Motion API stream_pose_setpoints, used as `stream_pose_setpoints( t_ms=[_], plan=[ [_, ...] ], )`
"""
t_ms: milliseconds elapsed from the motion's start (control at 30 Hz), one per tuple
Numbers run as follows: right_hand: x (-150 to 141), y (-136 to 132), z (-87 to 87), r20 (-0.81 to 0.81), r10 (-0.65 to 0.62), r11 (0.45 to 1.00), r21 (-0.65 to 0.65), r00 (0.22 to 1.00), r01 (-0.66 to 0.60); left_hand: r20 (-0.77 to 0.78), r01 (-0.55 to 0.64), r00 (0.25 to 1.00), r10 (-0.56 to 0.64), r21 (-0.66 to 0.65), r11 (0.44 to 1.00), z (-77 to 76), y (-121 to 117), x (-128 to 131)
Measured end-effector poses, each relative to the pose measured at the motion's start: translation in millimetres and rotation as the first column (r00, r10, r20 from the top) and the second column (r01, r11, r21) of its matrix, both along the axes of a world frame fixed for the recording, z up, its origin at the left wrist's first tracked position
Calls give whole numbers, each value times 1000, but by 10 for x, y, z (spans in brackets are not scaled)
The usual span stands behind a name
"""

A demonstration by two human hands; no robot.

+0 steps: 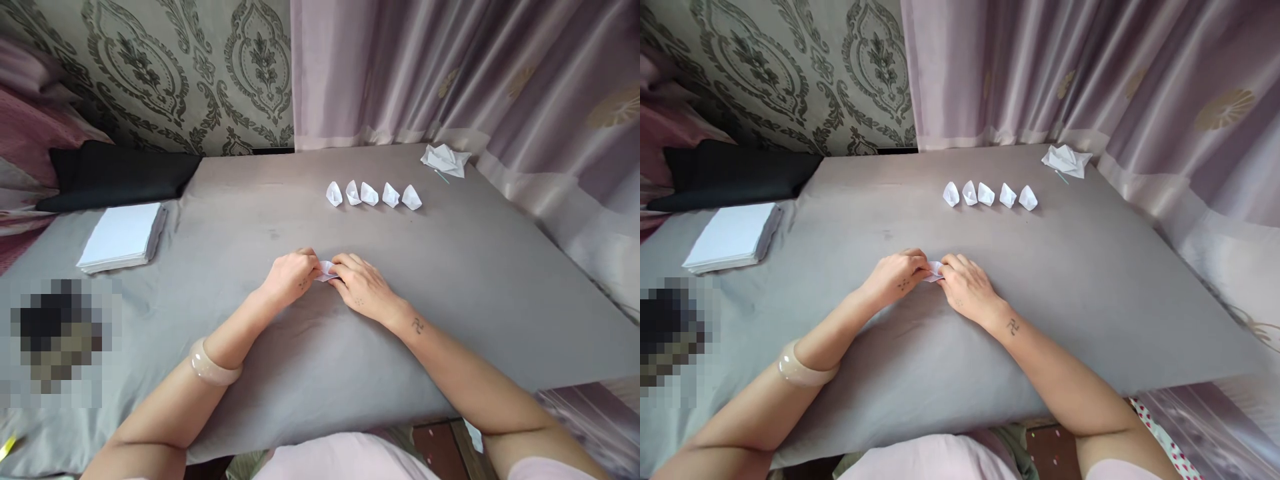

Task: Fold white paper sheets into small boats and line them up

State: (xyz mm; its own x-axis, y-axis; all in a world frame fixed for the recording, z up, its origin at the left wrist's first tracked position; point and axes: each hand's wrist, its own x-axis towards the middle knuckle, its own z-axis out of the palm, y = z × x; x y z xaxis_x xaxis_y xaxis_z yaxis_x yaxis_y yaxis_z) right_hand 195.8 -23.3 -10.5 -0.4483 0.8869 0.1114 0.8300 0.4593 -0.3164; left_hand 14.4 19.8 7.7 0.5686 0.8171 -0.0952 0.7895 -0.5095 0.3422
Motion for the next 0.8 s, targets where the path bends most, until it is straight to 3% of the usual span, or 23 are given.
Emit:
stream_pose_setpoints(
  t_ms=[133,300,400,567,667,800],
  plan=[
    [-16,-15,47,65,12,1000,-2,998,-12,-18,-19,1000,18,-35,999,16,45,-8],
    [-4,3,28,56,23,1000,11,998,-24,291,-26,952,96,-234,972,-75,181,-71],
    [8,15,17,54,31,999,25,998,-33,362,-17,925,115,-261,965,-120,238,-66],
    [13,27,16,41,56,998,15,998,-56,340,89,940,8,-269,959,-178,288,-56],
    [14,37,5,19,53,999,7,998,-53,317,185,939,-136,-132,974,-201,302,-80],
    [14,34,26,-15,9,999,-38,1000,-10,224,336,918,-326,-3,942,-176,280,-106]
  ],
)
